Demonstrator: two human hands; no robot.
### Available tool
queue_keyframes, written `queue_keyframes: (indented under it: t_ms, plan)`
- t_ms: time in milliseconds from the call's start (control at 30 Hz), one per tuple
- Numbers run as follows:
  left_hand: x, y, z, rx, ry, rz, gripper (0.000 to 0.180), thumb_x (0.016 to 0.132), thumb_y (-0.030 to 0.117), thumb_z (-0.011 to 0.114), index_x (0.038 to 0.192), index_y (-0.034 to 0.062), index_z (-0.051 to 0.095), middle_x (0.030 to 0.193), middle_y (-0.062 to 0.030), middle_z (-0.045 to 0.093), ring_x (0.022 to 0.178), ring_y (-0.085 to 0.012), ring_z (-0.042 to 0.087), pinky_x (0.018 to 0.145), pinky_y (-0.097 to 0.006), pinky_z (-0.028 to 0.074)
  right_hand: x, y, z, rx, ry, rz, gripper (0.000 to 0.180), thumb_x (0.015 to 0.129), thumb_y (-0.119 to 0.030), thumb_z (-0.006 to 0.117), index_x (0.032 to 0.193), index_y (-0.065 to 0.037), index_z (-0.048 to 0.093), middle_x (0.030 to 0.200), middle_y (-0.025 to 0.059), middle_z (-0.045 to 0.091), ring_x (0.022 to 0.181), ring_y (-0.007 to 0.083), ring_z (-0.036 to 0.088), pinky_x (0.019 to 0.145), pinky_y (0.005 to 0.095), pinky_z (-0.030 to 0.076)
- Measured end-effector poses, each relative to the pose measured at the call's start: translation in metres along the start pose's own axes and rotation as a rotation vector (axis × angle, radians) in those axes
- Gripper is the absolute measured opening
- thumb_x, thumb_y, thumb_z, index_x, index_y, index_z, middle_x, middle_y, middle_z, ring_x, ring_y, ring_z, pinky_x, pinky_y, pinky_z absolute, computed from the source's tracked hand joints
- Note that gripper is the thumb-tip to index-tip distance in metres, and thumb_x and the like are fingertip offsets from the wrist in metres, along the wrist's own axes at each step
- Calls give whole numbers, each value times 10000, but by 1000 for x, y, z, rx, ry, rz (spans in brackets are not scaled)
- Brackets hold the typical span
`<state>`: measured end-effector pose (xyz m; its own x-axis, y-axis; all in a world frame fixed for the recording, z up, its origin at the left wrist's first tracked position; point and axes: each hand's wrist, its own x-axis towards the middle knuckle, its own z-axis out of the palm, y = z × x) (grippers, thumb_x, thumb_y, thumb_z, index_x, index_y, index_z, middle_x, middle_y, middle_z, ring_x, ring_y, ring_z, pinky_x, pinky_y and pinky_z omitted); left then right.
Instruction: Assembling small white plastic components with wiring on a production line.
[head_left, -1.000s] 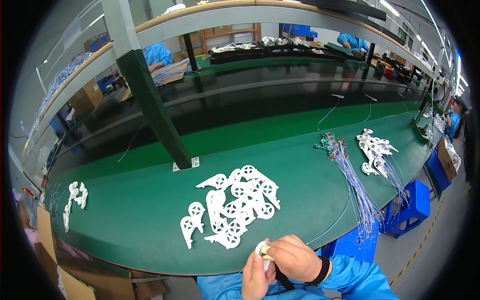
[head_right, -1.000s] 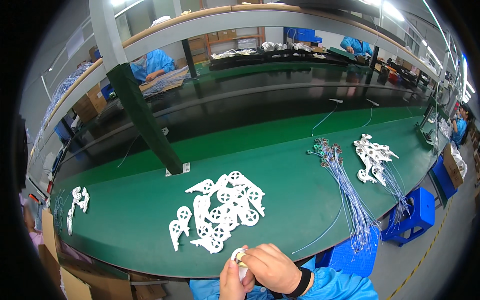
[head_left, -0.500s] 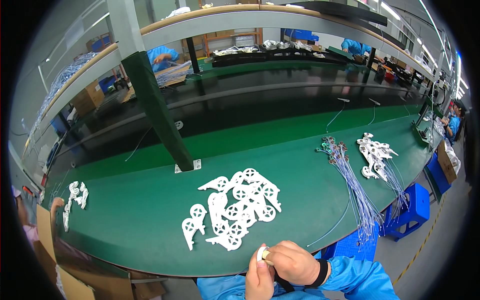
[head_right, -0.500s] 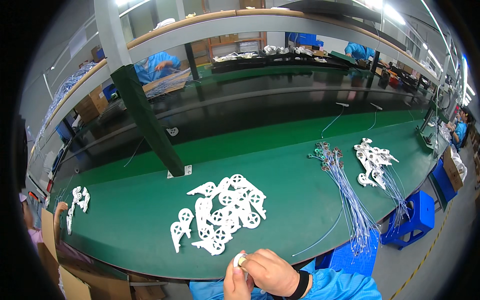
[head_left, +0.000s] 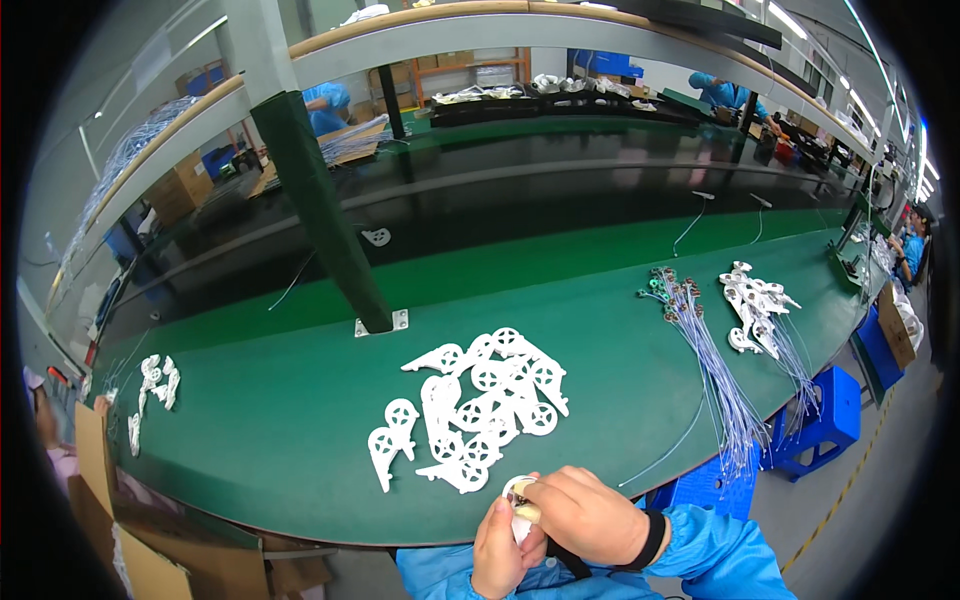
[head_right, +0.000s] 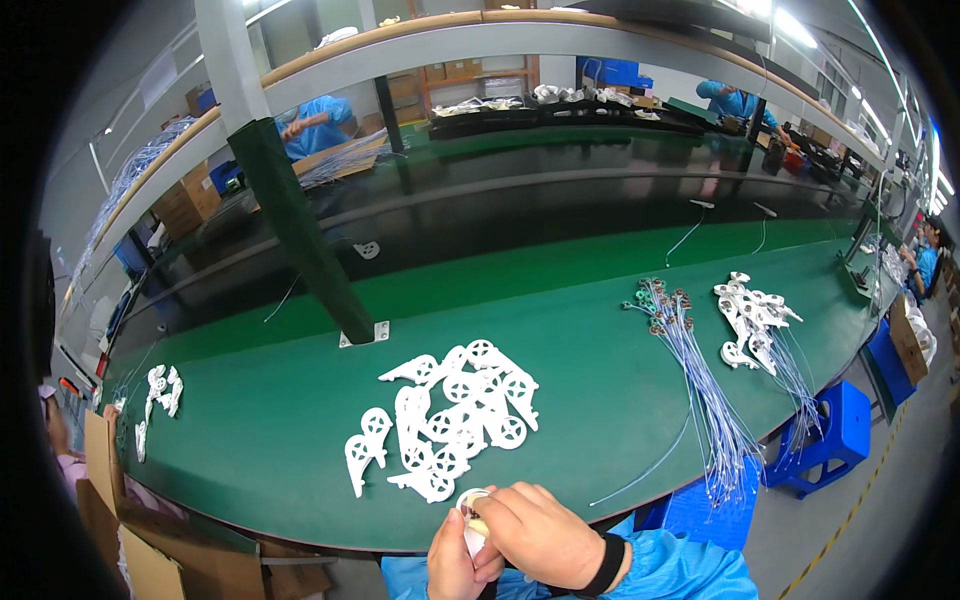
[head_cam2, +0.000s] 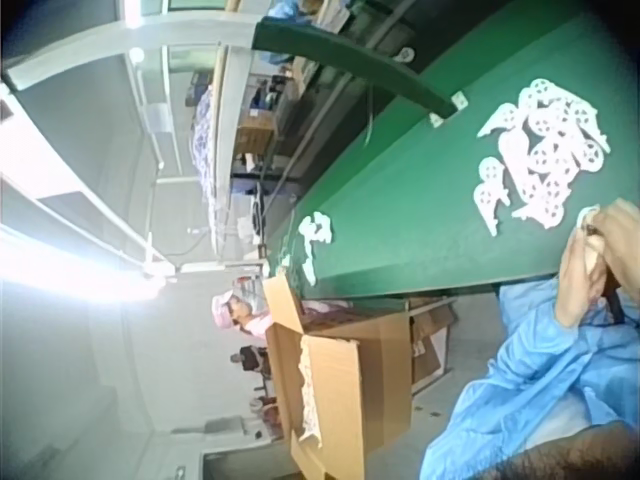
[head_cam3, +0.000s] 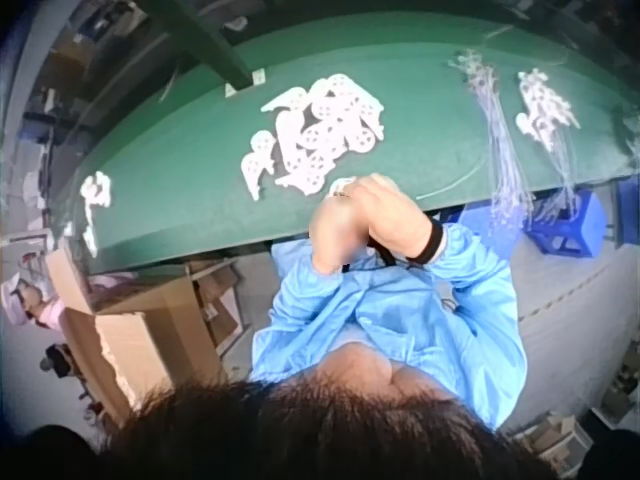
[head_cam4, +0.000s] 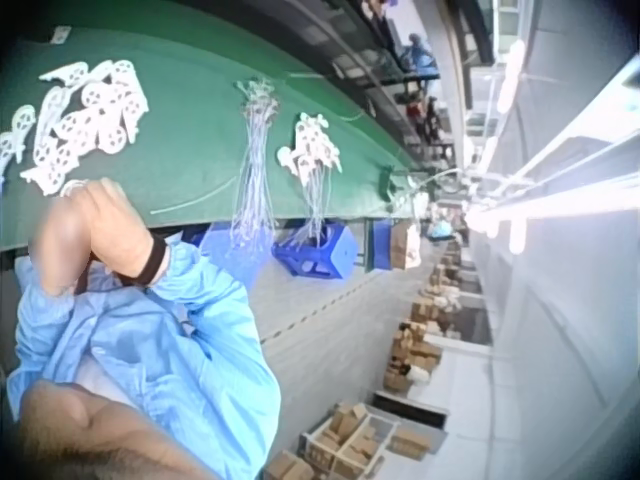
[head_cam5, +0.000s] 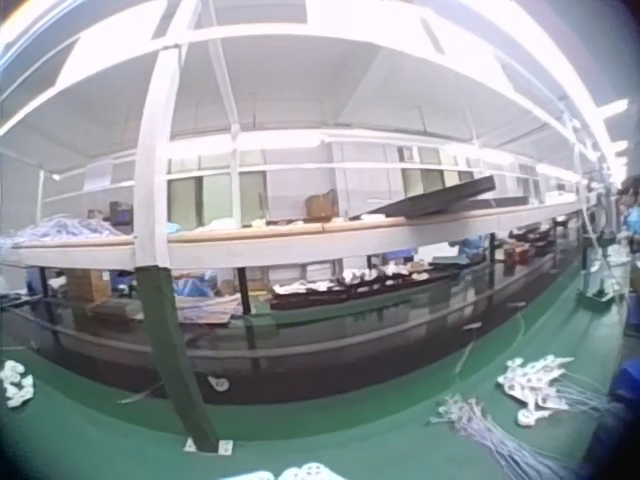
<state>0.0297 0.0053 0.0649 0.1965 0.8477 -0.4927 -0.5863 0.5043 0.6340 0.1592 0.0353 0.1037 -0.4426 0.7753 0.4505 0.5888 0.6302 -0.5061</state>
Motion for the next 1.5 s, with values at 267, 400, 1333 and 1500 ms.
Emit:
queue_keyframes:
  t_ms: [267,400,1333,1500]
  plan:
    - [-4,22,-1,-102,-77,-226,502,956,514,255,881,89,512,474,27,328,329,-69,250,320,-212,197,1,-3,-30,61,-28,-9,304,750,-53,682,1025,-6,560,918,104,610,801,253,582,696,330,464]
    - [-6,23,1,-115,-85,-231,525,951,530,250,859,85,513,473,27,334,331,-68,256,318,-215,199,0,2,-26,29,-32,-25,267,756,-69,615,1016,-18,580,959,69,590,814,219,558,707,321,441]
    - [15,13,-22,-516,-529,-293,103,920,117,509,967,31,476,635,-91,564,389,-121,406,415,-248,373,5,31,-33,221,-10,-50,306,827,-92,625,1100,15,541,915,110,541,740,251,579,641,319,475]
    - [-2,22,1,22,-193,-260,464,958,499,245,943,105,490,488,2,367,336,-84,284,326,-218,234,-2,28,-25,644,-274,381,384,868,-171,612,1190,4,498,966,85,514,719,123,538,616,242,452]
